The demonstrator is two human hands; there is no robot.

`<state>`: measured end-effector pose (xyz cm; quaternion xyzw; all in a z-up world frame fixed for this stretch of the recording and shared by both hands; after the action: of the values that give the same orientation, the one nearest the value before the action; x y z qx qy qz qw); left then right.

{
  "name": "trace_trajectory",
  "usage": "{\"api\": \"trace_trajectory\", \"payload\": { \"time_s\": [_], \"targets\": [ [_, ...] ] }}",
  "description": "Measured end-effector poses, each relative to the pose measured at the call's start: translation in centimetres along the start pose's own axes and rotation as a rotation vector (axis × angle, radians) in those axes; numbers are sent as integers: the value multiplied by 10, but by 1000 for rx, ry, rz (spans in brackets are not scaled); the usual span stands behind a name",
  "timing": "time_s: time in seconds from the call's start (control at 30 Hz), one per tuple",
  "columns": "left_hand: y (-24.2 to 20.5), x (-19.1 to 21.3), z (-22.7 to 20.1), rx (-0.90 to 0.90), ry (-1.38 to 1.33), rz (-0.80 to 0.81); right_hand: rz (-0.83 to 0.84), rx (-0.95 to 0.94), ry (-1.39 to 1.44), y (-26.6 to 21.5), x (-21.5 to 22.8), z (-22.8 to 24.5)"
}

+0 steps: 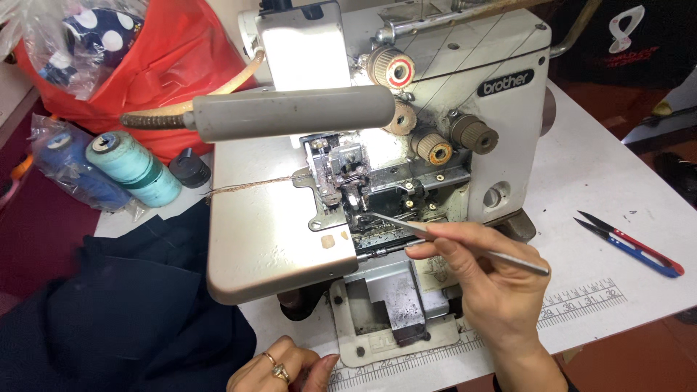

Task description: The person uses tweezers to manipulate the internal components of a sewing machine, specifically focusing on the needle and bobbin area. They carefully adjust the thread and small metal parts within the machine's mechanism.

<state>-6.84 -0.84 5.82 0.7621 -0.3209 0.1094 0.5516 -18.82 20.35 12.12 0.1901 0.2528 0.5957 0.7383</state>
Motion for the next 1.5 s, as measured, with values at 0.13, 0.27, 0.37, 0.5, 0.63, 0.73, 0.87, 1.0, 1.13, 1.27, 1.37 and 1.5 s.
{"api": "trace_trajectory", "payload": {
  "time_s": [0.13, 0.27, 0.37, 0.5, 0.63, 0.73, 0.87, 1.0, 1.13, 1.27, 1.37, 1.5],
  "targets": [
    [4, 5, -5, -5, -4, -43, -65, -82, 20, 2, 7, -14],
    [1, 3, -1, 10, 3, -42, -107, -175, 175, 2, 13, -28],
    [2, 4, -3, 14, -19, -47, -110, -193, 248, 3, 16, -33],
    [6, 7, -5, 41, -66, -36, -151, -267, 340, 2, 24, -44],
    [3, 4, -2, 41, -74, -15, -139, -277, 400, 2, 28, -48],
    [2, 9, -10, -69, -89, -101, -135, -310, 464, 2, 29, -52],
    [3, 9, -7, 25, -71, -50, -153, -310, 409, 2, 31, -52],
    [4, 11, -10, 14, -60, -72, -147, -291, 410, 3, 30, -50],
    [25, 31, -38, -74, -49, -203, -167, -302, 405, 4, 31, -51],
    [63, 44, -74, -52, 67, -152, -166, -309, 397, 3, 31, -49],
    [95, 37, -101, -220, 157, -174, -165, -312, 395, 4, 31, -48],
    [120, -2, -115, -331, 320, -45, -173, -321, 400, 3, 32, -51]
  ]
}}
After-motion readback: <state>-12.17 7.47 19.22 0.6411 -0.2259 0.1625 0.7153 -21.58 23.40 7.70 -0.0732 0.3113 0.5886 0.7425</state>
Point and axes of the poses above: each hand's wrist, its own y-axis towards the middle knuckle, its own x-axis out of the back of the hand, z = x × y, the point moved 9 cm from there along y, towards the middle knuckle, and after that the axes turned 13 degrees about -z, right-handed, at the moved point
